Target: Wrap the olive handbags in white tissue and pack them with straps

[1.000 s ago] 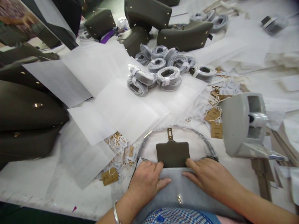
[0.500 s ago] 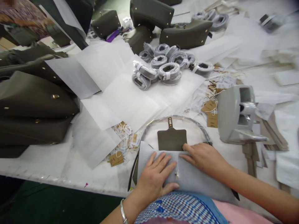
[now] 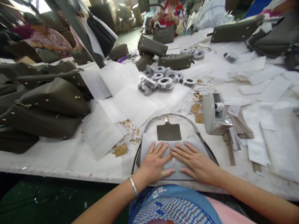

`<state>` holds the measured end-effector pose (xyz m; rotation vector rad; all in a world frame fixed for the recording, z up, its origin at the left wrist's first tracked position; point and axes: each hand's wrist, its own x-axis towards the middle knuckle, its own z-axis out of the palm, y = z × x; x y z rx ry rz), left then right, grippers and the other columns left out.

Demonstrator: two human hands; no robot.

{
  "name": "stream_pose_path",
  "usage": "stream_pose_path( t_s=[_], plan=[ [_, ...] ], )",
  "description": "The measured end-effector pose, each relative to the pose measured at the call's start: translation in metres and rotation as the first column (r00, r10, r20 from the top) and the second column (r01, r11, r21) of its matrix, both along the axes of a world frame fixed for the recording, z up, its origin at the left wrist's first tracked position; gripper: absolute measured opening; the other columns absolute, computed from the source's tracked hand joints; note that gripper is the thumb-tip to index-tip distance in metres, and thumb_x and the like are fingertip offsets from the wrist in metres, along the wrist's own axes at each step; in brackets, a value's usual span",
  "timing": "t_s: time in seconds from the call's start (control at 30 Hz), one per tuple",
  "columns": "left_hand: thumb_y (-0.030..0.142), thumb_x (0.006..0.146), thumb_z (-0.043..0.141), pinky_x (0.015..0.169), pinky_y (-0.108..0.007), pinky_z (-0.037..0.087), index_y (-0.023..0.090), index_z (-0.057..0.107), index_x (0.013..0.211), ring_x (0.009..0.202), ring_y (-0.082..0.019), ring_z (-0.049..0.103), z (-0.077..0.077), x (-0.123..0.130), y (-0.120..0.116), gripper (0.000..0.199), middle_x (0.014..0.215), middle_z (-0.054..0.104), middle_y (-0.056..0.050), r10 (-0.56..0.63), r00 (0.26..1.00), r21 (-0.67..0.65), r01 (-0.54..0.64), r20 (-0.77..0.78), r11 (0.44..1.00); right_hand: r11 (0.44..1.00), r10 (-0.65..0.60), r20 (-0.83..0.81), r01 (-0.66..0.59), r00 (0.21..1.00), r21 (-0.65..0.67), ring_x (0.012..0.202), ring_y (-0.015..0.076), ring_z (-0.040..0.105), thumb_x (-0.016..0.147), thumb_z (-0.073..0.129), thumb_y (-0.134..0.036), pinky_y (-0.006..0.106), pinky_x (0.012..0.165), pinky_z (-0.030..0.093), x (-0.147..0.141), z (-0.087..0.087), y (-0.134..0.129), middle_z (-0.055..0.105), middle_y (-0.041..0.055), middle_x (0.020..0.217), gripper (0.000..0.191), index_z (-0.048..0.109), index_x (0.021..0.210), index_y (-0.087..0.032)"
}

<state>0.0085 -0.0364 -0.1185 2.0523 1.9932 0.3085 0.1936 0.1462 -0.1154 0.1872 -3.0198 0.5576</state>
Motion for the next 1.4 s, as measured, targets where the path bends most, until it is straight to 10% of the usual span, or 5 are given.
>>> stream_pose_path(
  t_s=[0.43,0.73,1.07,1.23,1.4],
  plan=[
    [0.066,0.089,0.051,0.121,-0.059,0.020,0.037,0.041,0.146,0.146,-0.030,0.031,-0.007,0.002,-0.005,0.065,0.156,0.040,-0.007,0.013,0.999,0.131,-0.007,-0.044,0.991,0.913,-0.348,-0.051,0.326,0.936,-0.245,0.099,0.0210,0.068,0.099,0.047,-0.026,0.033,0.090,0.052,-0.058,0.029,0.015,0.073,0.0100,0.107,0.028,0.071,0.110,-0.018],
    [0.067,0.090,0.047,0.121,-0.058,0.019,0.032,0.043,0.145,0.146,-0.030,0.032,-0.011,0.004,-0.007,0.066,0.155,0.042,-0.009,0.027,0.999,0.171,-0.023,-0.023,0.985,0.960,-0.250,0.209,0.213,0.945,0.183,0.078,0.0211,0.066,0.092,0.055,-0.035,0.028,0.065,0.042,-0.052,0.051,-0.031,0.071,0.0077,0.083,0.025,0.073,0.086,-0.019],
    [0.070,0.090,0.043,0.121,-0.058,0.018,0.030,0.045,0.144,0.145,-0.031,0.033,-0.015,0.003,-0.006,0.067,0.153,0.044,-0.011,0.027,1.000,0.183,-0.027,0.000,0.983,0.925,-0.376,0.324,0.334,0.868,0.179,0.072,0.0217,0.069,0.092,0.046,-0.025,0.029,0.062,0.041,-0.052,0.031,-0.048,0.076,0.0120,0.083,0.033,0.077,0.082,-0.016],
    [0.070,0.090,0.043,0.121,-0.058,0.018,0.030,0.046,0.144,0.145,-0.030,0.032,-0.013,0.003,-0.007,0.067,0.153,0.043,-0.010,0.024,1.000,0.182,-0.024,0.003,0.983,0.898,-0.424,0.326,0.440,0.845,0.030,0.058,0.0157,0.063,0.096,0.046,-0.046,0.025,0.056,0.040,-0.068,0.041,-0.015,0.070,0.0041,0.061,0.049,0.072,0.062,-0.021],
    [0.068,0.088,0.050,0.121,-0.058,0.020,0.032,0.044,0.145,0.145,-0.031,0.032,-0.014,0.001,-0.008,0.068,0.154,0.042,-0.009,0.021,1.000,0.195,-0.016,-0.021,0.981,0.756,-0.642,0.120,0.652,0.757,-0.066,0.099,0.0233,0.066,0.097,0.050,-0.035,0.031,0.084,0.046,-0.107,0.036,0.041,0.073,0.0135,0.106,0.032,0.071,0.109,-0.014]
  ],
)
